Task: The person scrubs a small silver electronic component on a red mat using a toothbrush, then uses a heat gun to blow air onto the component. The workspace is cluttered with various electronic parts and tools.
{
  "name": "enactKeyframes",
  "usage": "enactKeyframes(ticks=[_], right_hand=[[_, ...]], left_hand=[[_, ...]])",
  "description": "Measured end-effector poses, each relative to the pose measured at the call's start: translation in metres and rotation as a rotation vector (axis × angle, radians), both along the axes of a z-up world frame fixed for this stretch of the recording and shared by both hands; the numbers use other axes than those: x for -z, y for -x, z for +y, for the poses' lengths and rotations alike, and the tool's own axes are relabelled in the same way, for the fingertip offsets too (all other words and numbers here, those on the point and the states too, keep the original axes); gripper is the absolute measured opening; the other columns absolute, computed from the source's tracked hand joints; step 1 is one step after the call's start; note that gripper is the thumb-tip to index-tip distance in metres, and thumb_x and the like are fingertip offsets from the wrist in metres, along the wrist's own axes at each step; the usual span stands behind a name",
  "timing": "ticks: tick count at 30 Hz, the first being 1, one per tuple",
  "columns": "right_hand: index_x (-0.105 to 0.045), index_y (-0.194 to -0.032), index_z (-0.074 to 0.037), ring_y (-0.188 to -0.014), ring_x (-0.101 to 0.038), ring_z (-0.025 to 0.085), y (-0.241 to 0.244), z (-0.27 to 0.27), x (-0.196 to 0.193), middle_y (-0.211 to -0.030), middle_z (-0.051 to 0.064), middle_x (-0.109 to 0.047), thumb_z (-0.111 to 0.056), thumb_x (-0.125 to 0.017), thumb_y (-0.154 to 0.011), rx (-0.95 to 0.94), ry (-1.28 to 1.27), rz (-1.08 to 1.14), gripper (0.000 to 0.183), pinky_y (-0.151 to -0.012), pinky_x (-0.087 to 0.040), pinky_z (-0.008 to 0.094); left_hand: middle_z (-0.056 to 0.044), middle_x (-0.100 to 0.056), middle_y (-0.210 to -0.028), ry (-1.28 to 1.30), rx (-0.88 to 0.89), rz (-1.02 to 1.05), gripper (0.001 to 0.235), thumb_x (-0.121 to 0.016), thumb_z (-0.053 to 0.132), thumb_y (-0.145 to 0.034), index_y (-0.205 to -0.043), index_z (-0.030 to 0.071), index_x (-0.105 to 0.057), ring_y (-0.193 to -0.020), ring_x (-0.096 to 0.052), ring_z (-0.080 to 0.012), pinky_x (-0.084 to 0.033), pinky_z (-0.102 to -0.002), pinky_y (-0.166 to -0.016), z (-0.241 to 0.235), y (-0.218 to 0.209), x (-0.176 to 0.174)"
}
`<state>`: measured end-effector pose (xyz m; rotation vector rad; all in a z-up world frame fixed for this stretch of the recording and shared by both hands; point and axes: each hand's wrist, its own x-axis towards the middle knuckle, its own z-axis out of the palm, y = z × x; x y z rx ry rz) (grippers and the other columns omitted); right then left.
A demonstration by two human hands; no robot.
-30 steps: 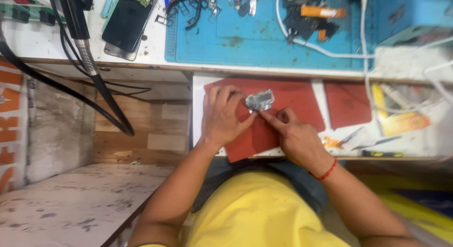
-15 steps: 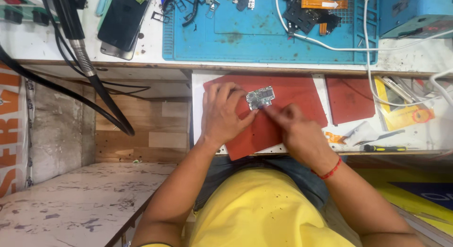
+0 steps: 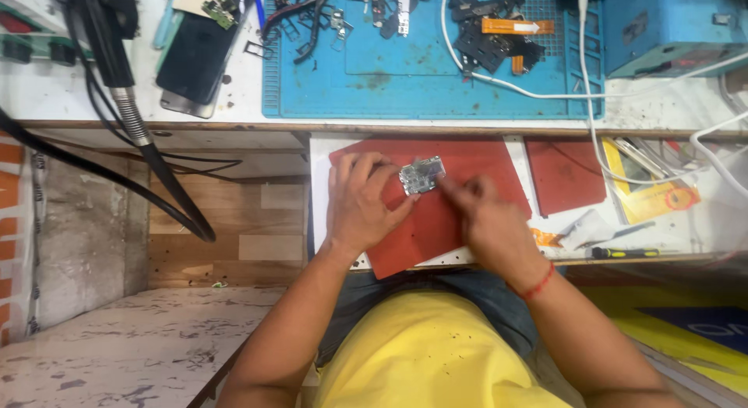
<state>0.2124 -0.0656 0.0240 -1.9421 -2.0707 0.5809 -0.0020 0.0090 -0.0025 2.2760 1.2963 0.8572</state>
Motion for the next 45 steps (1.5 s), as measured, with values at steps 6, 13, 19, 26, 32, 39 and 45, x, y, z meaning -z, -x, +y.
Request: enactKeyframes(ticks=[6, 13, 19, 26, 32, 39, 45], right_hand=[[-0.058, -0.143, -0.025, -0.068, -0.067, 0.041, 0.005, 0.003, -0.001, -0.117, 0.017, -0.061, -0.002, -0.051, -0.083, -0.064, 0.075, -0.043, 0.064, -0.062, -0.057, 0.05], [-0.056, -0.146, -0.024, -0.072, -0.068, 0.041, 0.012, 0.006, -0.007, -0.11, 0.015, -0.061, -0.002, -0.052, -0.085, -0.06, 0.052, -0.067, 0.066, -0.062, -0.056, 0.051], [-0.054, -0.147, -0.021, -0.071, -0.067, 0.043, 0.021, 0.008, -0.008, -0.116, 0.019, -0.06, 0.001, -0.05, -0.083, -0.068, 0.064, -0.044, 0.069, -0.061, -0.056, 0.051], [-0.055, -0.146, -0.023, -0.072, -0.068, 0.041, 0.017, -0.001, 0.0, -0.113, 0.017, -0.062, 0.001, -0.051, -0.084, -0.022, 0.032, -0.02, 0.067, -0.063, -0.056, 0.05], [-0.058, -0.144, -0.019, -0.069, -0.067, 0.04, 0.007, -0.01, 0.002, -0.107, 0.016, -0.062, 0.0, -0.053, -0.082, -0.067, 0.027, -0.046, 0.065, -0.061, -0.055, 0.05], [-0.059, -0.143, -0.019, -0.068, -0.067, 0.038, 0.011, -0.001, -0.003, -0.104, 0.015, -0.062, 0.0, -0.055, -0.078, -0.151, 0.007, -0.053, 0.068, -0.058, -0.056, 0.048], [-0.059, -0.142, -0.017, -0.069, -0.067, 0.038, 0.003, -0.001, 0.004, -0.11, 0.018, -0.061, 0.003, -0.052, -0.078, -0.171, -0.034, -0.003, 0.068, -0.058, -0.056, 0.049]], left_hand=[[-0.004, -0.062, -0.115, -0.008, 0.001, 0.0, 0.045, -0.089, 0.034, -0.07, -0.106, 0.011, -0.073, -0.113, -0.053, -0.0278, -0.041, -0.047, -0.095, 0.001, 0.003, -0.002], [-0.003, -0.062, -0.115, 0.004, 0.002, -0.032, 0.049, -0.091, 0.033, -0.069, -0.109, 0.011, -0.073, -0.112, -0.053, -0.0277, -0.041, -0.046, -0.095, 0.0, 0.002, 0.0], [-0.005, -0.062, -0.115, 0.039, -0.013, -0.052, 0.054, -0.094, 0.029, -0.065, -0.111, 0.009, -0.073, -0.11, -0.054, -0.0296, -0.042, -0.046, -0.091, 0.003, 0.004, 0.003], [-0.008, -0.059, -0.118, 0.037, 0.02, -0.113, 0.059, -0.095, 0.024, -0.064, -0.114, 0.005, -0.07, -0.113, -0.054, -0.031, -0.042, -0.046, -0.097, 0.004, 0.004, 0.004], [-0.005, -0.061, -0.119, 0.011, 0.035, -0.01, 0.05, -0.089, 0.031, -0.072, -0.114, 0.01, -0.072, -0.114, -0.052, -0.0296, -0.041, -0.047, -0.095, -0.004, 0.005, 0.003], [-0.004, -0.059, -0.12, 0.063, 0.011, 0.026, 0.047, -0.086, 0.035, -0.071, -0.108, 0.011, -0.07, -0.117, -0.05, -0.0288, -0.039, -0.048, -0.095, 0.0, 0.003, -0.004], [-0.006, -0.057, -0.121, 0.098, 0.011, 0.068, 0.051, -0.086, 0.037, -0.068, -0.107, 0.01, -0.067, -0.117, -0.049, -0.0301, -0.038, -0.049, -0.097, 0.004, -0.002, 0.003]])
